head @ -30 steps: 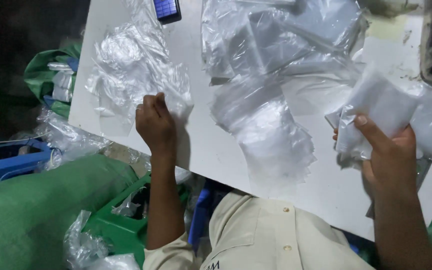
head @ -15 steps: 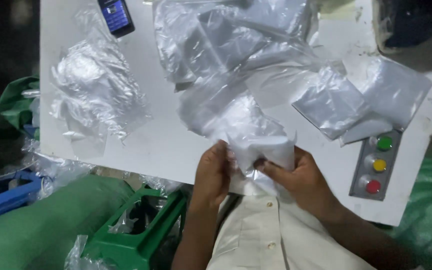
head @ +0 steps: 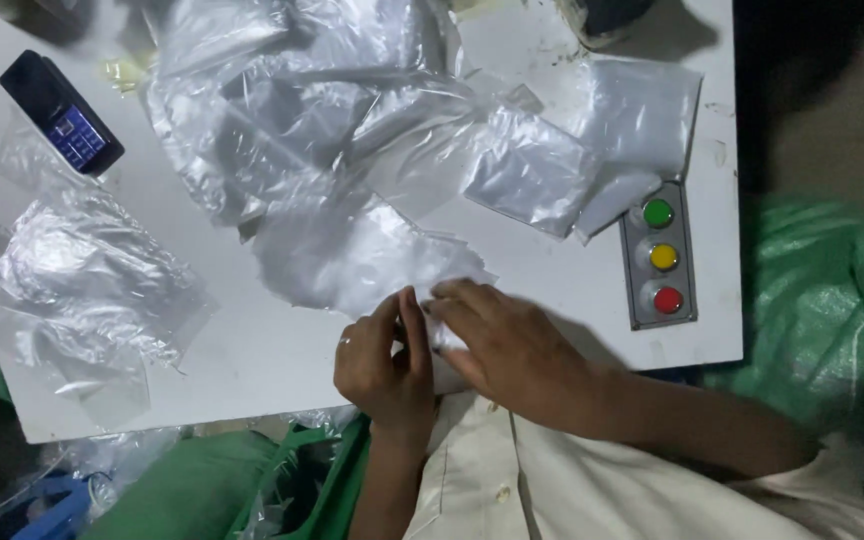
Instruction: Folding small plastic bags and organizing them on a workstation.
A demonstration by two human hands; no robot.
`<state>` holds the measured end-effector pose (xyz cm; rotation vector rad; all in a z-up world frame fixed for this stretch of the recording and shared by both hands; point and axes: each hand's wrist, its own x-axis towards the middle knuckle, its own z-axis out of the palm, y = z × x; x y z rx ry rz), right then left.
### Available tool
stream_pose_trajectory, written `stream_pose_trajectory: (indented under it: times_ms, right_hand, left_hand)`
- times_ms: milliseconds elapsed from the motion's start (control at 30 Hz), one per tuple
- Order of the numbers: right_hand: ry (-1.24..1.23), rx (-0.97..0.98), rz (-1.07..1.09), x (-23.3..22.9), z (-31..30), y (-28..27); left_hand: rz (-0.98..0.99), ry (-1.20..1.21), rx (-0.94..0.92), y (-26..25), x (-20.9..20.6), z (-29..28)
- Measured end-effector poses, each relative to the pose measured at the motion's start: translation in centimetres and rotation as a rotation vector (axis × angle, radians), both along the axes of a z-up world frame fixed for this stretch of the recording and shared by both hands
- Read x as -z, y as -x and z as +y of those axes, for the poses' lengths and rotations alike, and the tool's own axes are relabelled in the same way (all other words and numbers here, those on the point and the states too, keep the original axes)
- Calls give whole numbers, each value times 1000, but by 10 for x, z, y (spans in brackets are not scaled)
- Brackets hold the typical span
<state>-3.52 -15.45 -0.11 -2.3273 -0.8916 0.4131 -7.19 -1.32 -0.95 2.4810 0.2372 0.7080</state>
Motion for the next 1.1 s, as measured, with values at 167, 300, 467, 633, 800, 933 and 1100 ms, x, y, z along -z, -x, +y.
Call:
stream_pose_trajectory:
  times_ms: [167,300,467,633,800,933,1100]
  right_hand:
    - [-617,669,957,-14,-7,-21]
    - [-990,388,1040,16,-24,2]
    - [-777,503,1032,60,-84,34]
    - [-483,702,456,21,-105,7]
    - [-485,802,267,37,-116,9]
    - [-222,715,224,33,-106,8]
    - [-35,507,32,32,-105,-7]
  left_hand:
    - [-281,-241,224,4,10,-2]
    - [-242,119,106,-5,-2,-9]
    - [-297,36,472,3,-29,-59]
    - [-128,-160,335,-5,9,-60]
    - [-24,-90,506,-3,34,-64]
    - [257,-292,610,-8,27,-65]
    - [143,-303,504,-27,36,-65]
